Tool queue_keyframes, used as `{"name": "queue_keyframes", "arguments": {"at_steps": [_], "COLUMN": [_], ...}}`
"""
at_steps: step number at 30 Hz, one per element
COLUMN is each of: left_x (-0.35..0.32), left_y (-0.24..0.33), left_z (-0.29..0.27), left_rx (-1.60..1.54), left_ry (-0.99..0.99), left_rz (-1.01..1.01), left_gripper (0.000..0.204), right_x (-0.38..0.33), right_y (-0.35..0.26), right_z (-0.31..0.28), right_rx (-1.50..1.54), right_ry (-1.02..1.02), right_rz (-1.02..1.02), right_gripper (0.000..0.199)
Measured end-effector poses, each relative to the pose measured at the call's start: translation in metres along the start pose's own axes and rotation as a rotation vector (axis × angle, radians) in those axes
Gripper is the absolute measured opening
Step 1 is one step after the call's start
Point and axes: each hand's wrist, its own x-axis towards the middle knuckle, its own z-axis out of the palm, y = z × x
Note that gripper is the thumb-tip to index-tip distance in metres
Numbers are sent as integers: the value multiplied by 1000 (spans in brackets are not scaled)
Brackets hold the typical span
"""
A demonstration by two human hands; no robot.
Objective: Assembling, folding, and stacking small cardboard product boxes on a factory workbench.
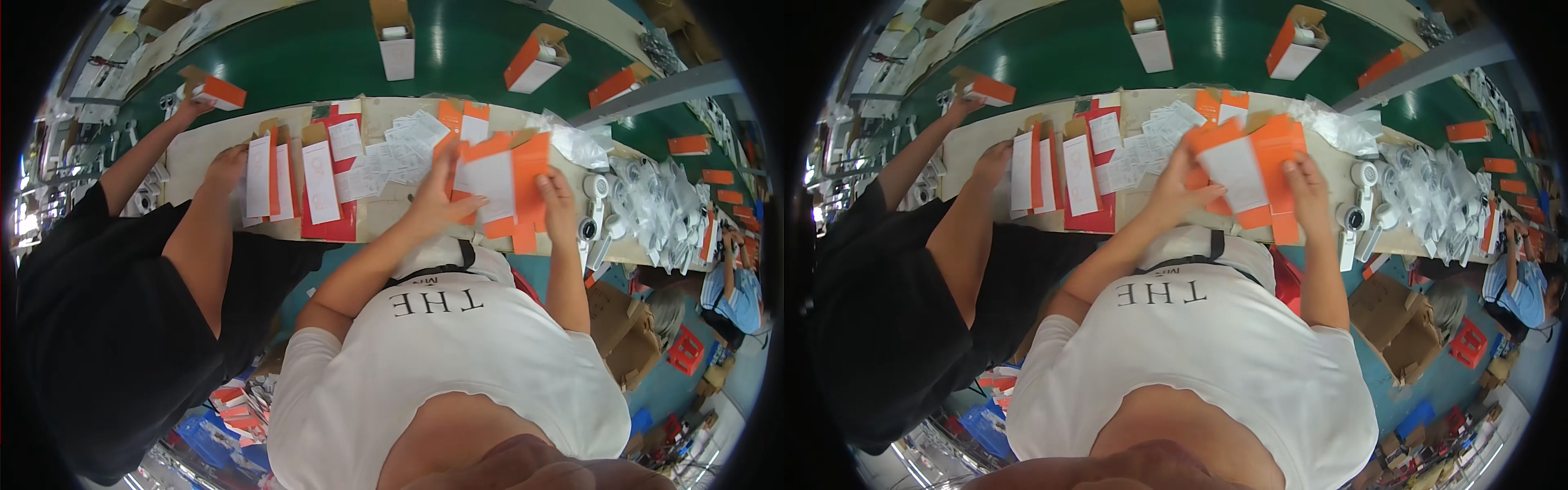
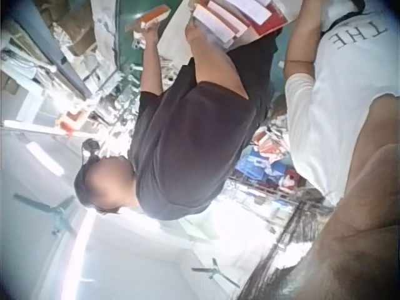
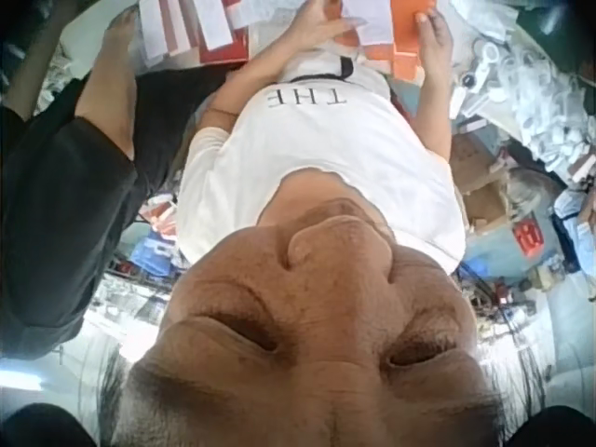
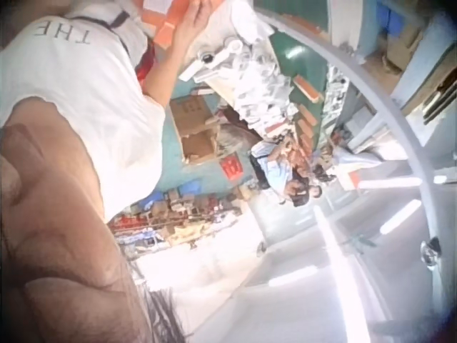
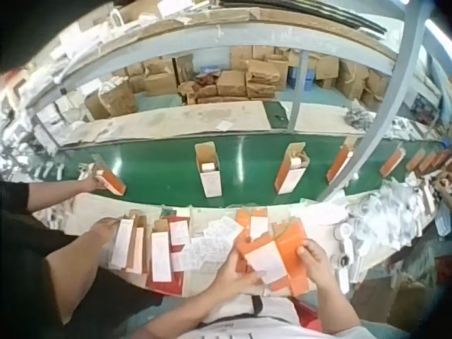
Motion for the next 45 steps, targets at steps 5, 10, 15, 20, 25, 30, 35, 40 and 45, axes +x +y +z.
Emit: {"name": "queue_keyframes", "arguments": {"at_steps": [5, 10, 15, 20, 25, 30, 35, 40, 45], "left_x": [-10, -40, -50, -50, -49, -50, -49, -48, -48], "left_y": [19, 0, -6, 7, 12, -25, -24, -37, -30], "left_z": [-12, -27, -37, -49, -47, -46, -54, -44, -35], "left_rx": [358, 288, -103, -162, -207, 28, 390, -1, 48], "left_ry": [-198, -221, -253, -119, 205, 340, 139, 245, 200], "left_rz": [144, 169, -1, -103, -243, 401, 538, 285, 309], "left_gripper": [34, 48, 90, 71, 56, 49, 42, 53, 69], "right_x": [-8, -16, -18, -19, -17, -20, -15, -8, -4], "right_y": [-40, -27, -44, -56, -33, -18, -26, -37, -52], "right_z": [68, 90, 86, 89, 105, 125, 125, 110, 99], "right_rx": [120, 246, 188, 184, 215, 448, 472, 54, -89], "right_ry": [-233, -456, -672, -896, -897, -697, -728, -832, -892], "right_rz": [-189, -31, 77, 214, 149, 198, 221, -30, -41], "right_gripper": [43, 52, 66, 75, 74, 64, 52, 26, 27]}}
